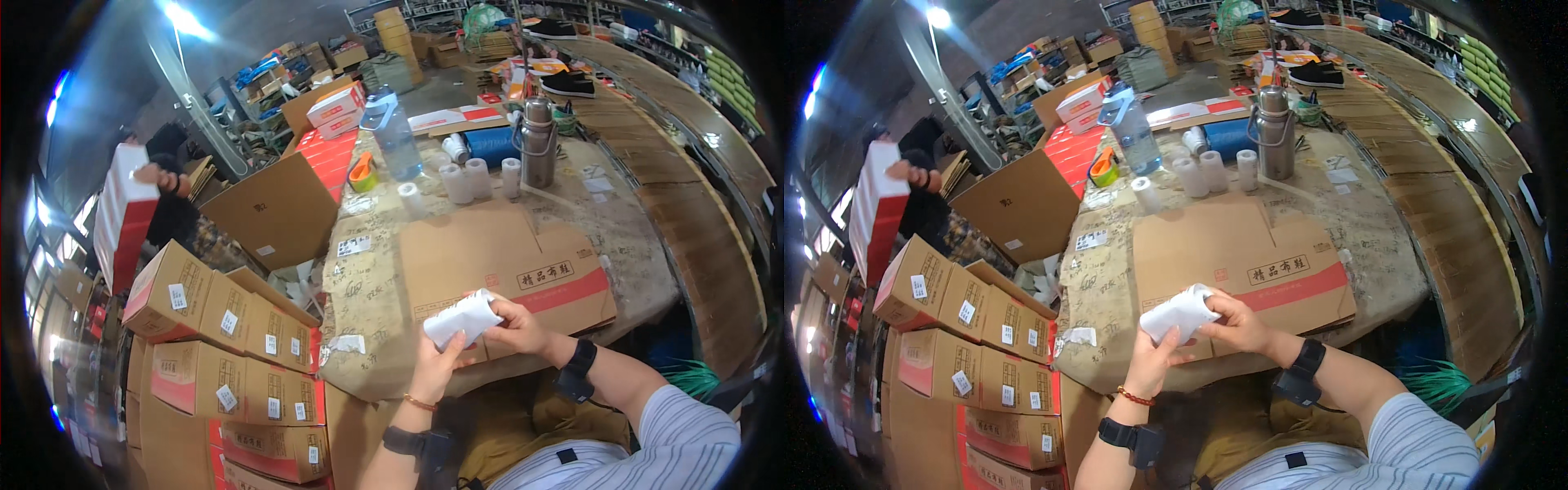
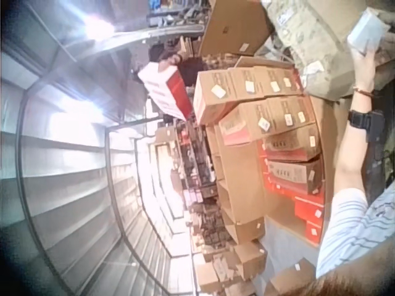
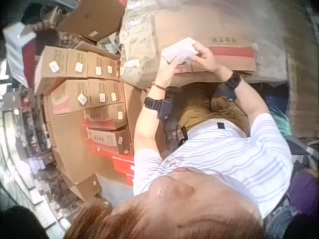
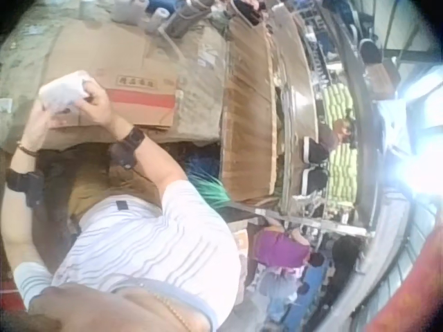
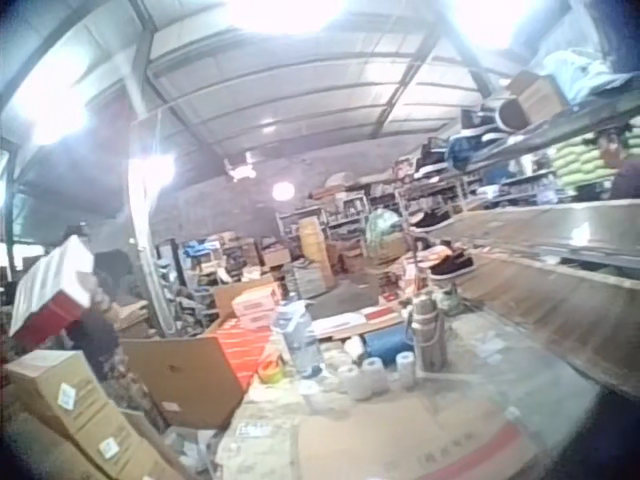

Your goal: Pack shoes into boxes and apply labels in a factory setting.

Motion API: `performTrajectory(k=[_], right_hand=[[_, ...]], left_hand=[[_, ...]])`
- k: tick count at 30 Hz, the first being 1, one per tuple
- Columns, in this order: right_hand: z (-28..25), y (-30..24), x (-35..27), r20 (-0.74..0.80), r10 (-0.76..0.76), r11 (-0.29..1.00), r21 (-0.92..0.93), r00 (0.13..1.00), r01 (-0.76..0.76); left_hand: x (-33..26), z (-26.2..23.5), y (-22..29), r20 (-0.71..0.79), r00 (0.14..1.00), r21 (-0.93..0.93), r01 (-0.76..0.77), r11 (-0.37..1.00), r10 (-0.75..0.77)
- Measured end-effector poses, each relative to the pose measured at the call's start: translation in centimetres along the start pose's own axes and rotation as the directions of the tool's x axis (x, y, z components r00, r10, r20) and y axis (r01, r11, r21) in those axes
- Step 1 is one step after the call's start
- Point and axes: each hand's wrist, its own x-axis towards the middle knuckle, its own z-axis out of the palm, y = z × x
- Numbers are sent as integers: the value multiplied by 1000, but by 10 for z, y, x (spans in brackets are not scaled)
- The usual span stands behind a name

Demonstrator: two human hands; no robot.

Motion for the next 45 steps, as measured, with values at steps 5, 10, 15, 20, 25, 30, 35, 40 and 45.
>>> performTrajectory(k=[5,10,15,20,25,30,35,40,45], right_hand=[[-3,1,-15,-1,114,848,520,994,-97],[3,-10,-10,-85,323,890,366,942,-272],[-16,19,5,-267,221,973,125,938,-194],[-61,37,66,-398,-60,835,-523,915,-172],[-91,47,171,-274,-276,599,-798,921,-58],[-113,65,235,-186,-168,339,-933,968,-121],[-105,84,256,-217,-126,284,-943,968,-174],[-104,78,270,-73,-322,155,-988,944,-24],[-72,89,289,16,-231,-17,-1000,973,12]], left_hand=[[10,0,-18,-65,932,136,-346,928,357],[11,6,-23,-39,902,304,-400,865,431],[35,-58,-22,-207,795,732,-261,629,570],[43,-126,-60,-330,724,900,48,433,606],[41,-115,-59,-217,734,974,208,90,644],[47,-111,-57,-222,746,970,233,66,628],[45,-112,-55,-276,758,957,275,94,591],[49,-109,-52,-274,769,959,268,98,578],[47,-113,-57,-288,766,950,304,71,574]])
